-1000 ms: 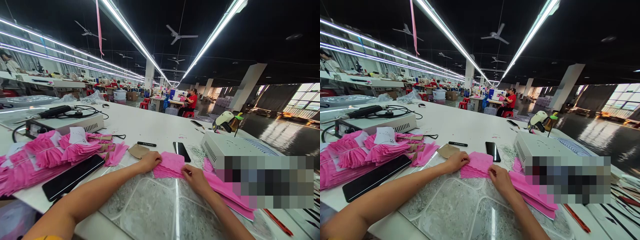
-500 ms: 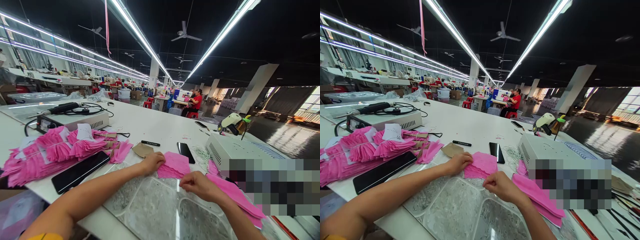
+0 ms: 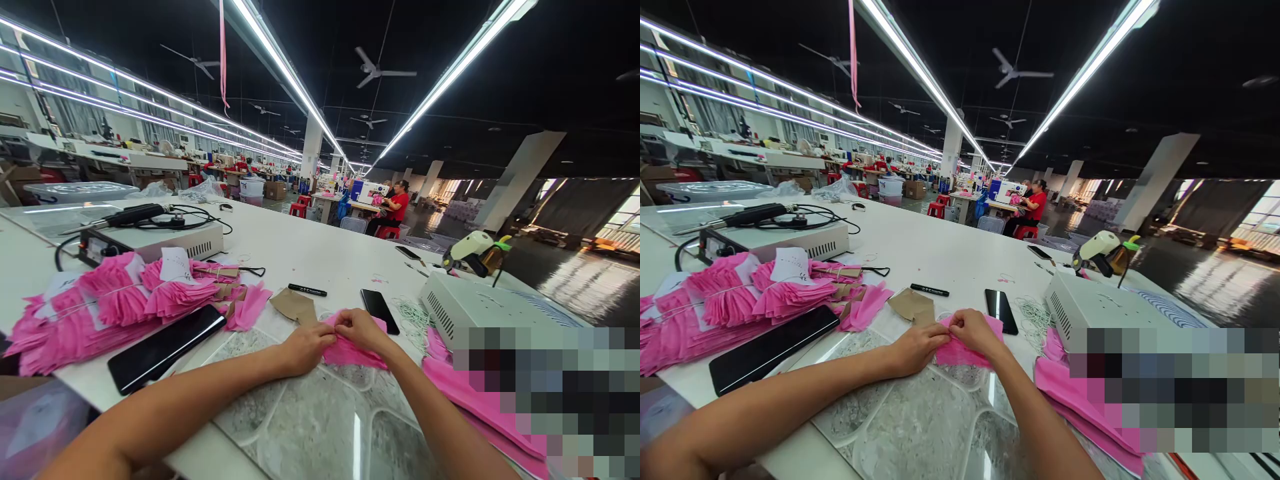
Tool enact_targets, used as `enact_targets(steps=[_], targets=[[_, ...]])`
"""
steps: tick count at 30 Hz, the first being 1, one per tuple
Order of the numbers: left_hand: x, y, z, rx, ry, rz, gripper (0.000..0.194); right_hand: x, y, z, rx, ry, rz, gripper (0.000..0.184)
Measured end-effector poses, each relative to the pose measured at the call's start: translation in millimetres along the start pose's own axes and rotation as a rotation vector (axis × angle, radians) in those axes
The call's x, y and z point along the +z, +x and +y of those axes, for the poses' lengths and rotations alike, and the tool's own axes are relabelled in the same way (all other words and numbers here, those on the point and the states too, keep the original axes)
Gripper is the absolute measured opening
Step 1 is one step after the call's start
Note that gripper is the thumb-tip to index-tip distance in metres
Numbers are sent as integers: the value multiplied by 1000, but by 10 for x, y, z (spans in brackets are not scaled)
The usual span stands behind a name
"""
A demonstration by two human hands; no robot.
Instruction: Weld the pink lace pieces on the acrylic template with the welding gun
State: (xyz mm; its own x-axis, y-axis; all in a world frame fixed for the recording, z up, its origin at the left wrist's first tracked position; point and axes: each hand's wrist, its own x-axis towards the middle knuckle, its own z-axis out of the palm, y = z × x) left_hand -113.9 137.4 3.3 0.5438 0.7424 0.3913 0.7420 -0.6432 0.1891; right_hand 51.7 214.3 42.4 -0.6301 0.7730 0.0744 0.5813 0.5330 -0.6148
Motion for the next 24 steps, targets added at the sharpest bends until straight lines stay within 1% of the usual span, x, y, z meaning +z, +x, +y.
enact_targets(steps=[3, 5, 9, 13, 20, 24], targets=[[12, 0, -3, 12, 2, 8, 33, -18, 3, 36, 2, -44, -55, 22], [17, -1, 0, 15, 4, 14, 37, -35, -3, 46, -1, -71, -75, 25], [24, -4, 15, 18, 25, 14, 36, -52, -9, 35, 10, -124, -90, 27], [24, -4, 28, 33, 53, 4, 31, -57, 10, 14, 58, -134, -117, 27], [54, 5, 7, 58, 86, -14, 29, -77, 75, 14, 185, -82, -202, 26], [75, 4, -16, 70, 81, -9, 32, -105, 105, 38, 242, -25, -255, 25]])
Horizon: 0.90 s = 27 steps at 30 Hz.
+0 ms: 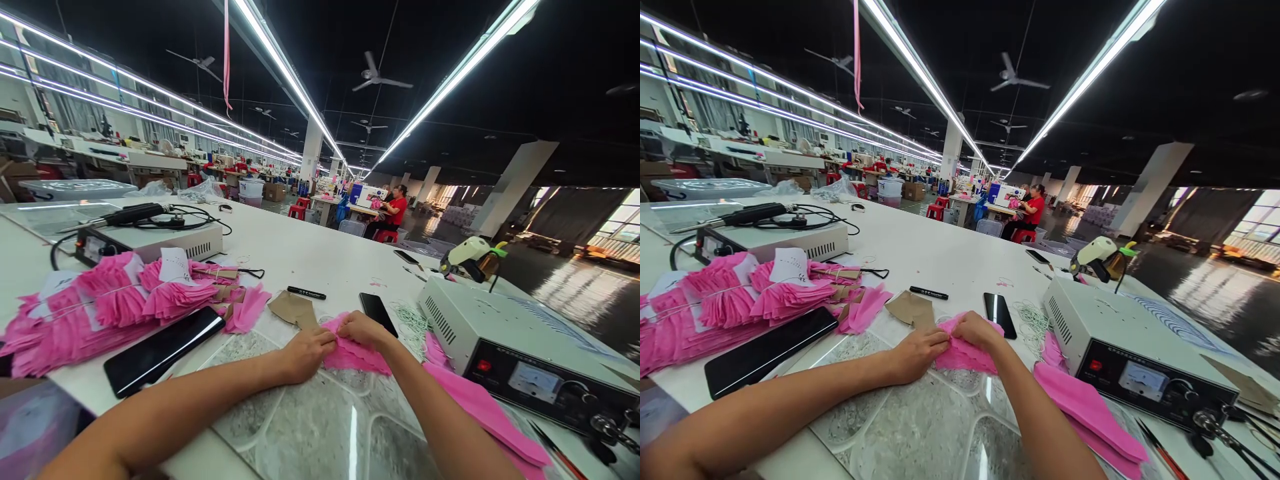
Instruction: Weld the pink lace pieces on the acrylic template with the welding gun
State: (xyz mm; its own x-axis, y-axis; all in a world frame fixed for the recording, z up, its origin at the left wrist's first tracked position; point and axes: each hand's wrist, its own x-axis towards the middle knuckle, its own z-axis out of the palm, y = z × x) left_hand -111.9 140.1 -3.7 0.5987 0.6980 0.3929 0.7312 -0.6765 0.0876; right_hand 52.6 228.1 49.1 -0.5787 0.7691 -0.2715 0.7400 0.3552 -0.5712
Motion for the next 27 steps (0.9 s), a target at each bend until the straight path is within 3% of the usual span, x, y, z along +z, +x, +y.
enact_targets(steps=[10, 22, 27], targets=[[25, -33, -38, -24, -26, 22, 35, 43, -87, -28, -126, 48, 29, 24], [30, -42, -41, 3, -89, 26, 35, 20, -5, -19, 2, 82, -19, 27], [-8, -50, -38, -22, -118, 51, 35, -95, -233, -107, -50, 130, -68, 35]])
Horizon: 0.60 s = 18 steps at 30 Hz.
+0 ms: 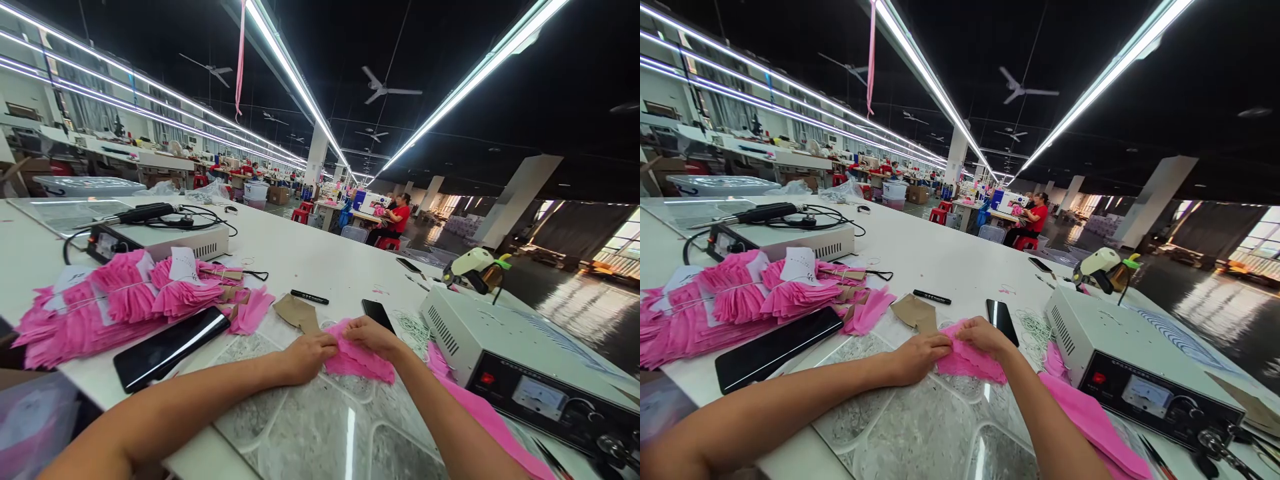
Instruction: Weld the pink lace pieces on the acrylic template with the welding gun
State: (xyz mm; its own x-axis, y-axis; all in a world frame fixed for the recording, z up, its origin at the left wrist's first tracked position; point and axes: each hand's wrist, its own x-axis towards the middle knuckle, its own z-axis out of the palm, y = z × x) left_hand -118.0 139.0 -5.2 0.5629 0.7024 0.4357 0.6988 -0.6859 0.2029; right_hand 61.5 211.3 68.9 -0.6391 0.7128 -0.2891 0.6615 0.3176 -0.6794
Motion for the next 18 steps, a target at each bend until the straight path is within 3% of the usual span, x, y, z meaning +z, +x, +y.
enact_targets(steps=[4, 8, 14, 18], targets=[[-101, 12, 5, -63, -31, 71, 30, 33, -325, 23, -72, -29, -54, 32], [-206, 70, 65, -100, -50, 107, 25, 128, -560, 192, -131, -66, 174, 10], [-205, -64, 350, 67, -130, -66, 28, 194, -1029, 535, -124, -65, 379, 32], [-352, -362, 687, 36, -104, -219, 38, 570, -1557, 706, -76, -245, 478, 42]])
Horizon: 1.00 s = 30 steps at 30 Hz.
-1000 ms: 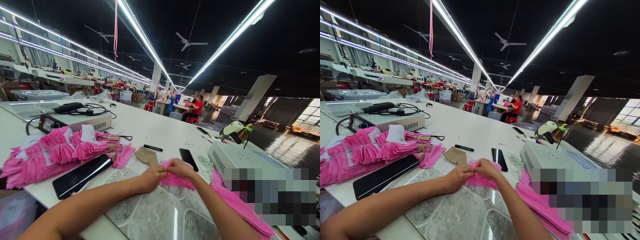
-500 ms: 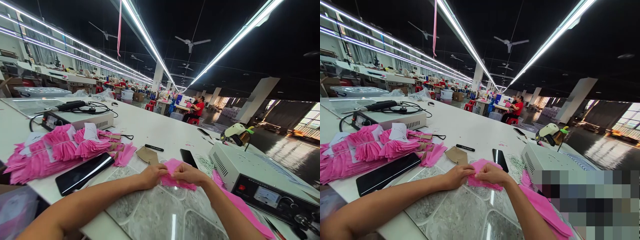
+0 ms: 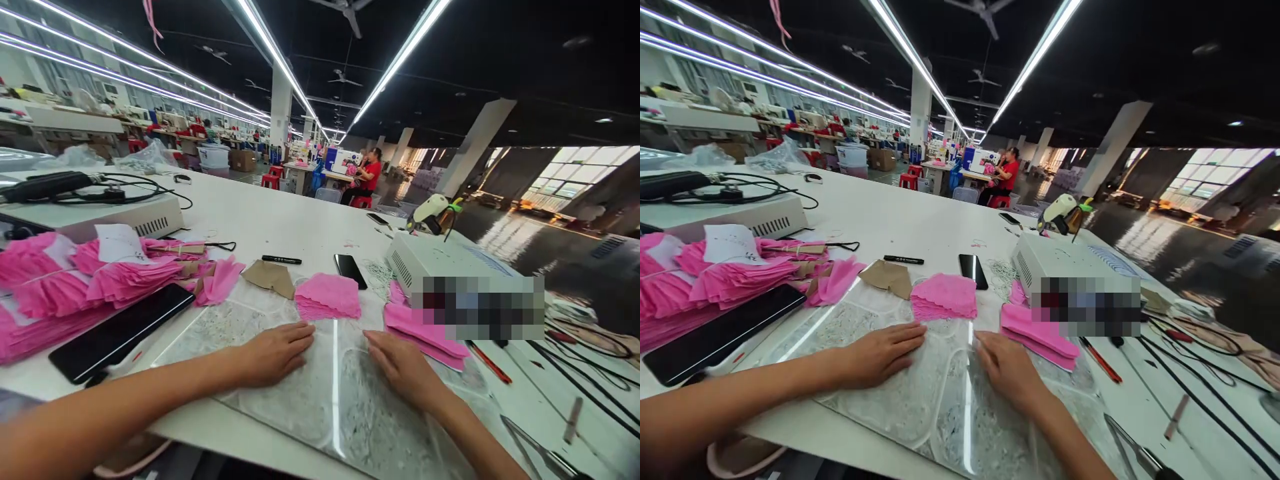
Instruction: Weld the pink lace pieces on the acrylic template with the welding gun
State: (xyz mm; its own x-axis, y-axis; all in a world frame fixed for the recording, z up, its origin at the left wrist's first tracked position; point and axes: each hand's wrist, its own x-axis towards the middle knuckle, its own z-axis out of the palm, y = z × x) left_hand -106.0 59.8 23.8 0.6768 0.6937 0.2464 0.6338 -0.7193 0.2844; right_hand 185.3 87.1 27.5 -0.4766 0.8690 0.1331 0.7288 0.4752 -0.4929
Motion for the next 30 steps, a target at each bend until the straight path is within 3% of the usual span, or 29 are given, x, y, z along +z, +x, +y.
enact_targets(steps=[2, 4, 6, 7, 9, 11, 12, 16, 17, 19, 21, 23, 26, 30], targets=[[-162, -163, 252, -16, -68, -96, 41, 94, -361, -47, -101, -103, -45, 43], [-361, -286, 491, 36, -242, -267, 33, 139, -639, -84, -306, -60, -150, 42], [-496, -339, 622, 40, -331, -288, 29, 123, -771, -62, -366, -7, -135, 41], [-516, -335, 626, 19, -328, -238, 29, 109, -779, -32, -293, -18, -75, 42], [-459, -274, 510, -45, -242, -97, 31, 124, -713, 18, -19, -123, 70, 47], [-335, -161, 285, -99, -122, -14, 32, 242, -611, -24, 120, -215, 98, 50], [-276, -94, 160, -119, -64, 11, 32, 334, -567, -95, 75, -221, 67, 50], [-210, 187, -234, -189, 100, 115, 28, 628, -427, -533, -529, 14, -67, 40], [-228, 252, -299, -205, 118, 125, 27, 620, -361, -605, -566, 48, -48, 37], [-265, 370, -407, -237, 135, 127, 25, 503, -150, -627, -475, -1, 42, 34], [-280, 470, -503, -262, 136, 119, 24, 329, 142, -507, -259, -147, 156, 30], [-268, 547, -593, -277, 125, 107, 23, 196, 432, -330, -152, -219, 214, 28], [-232, 625, -693, -295, 103, 89, 17, 153, 712, -140, -92, -304, 235, 26], [-231, 681, -737, -320, 69, 79, 17, 210, 815, -85, -60, -384, 206, 19]])
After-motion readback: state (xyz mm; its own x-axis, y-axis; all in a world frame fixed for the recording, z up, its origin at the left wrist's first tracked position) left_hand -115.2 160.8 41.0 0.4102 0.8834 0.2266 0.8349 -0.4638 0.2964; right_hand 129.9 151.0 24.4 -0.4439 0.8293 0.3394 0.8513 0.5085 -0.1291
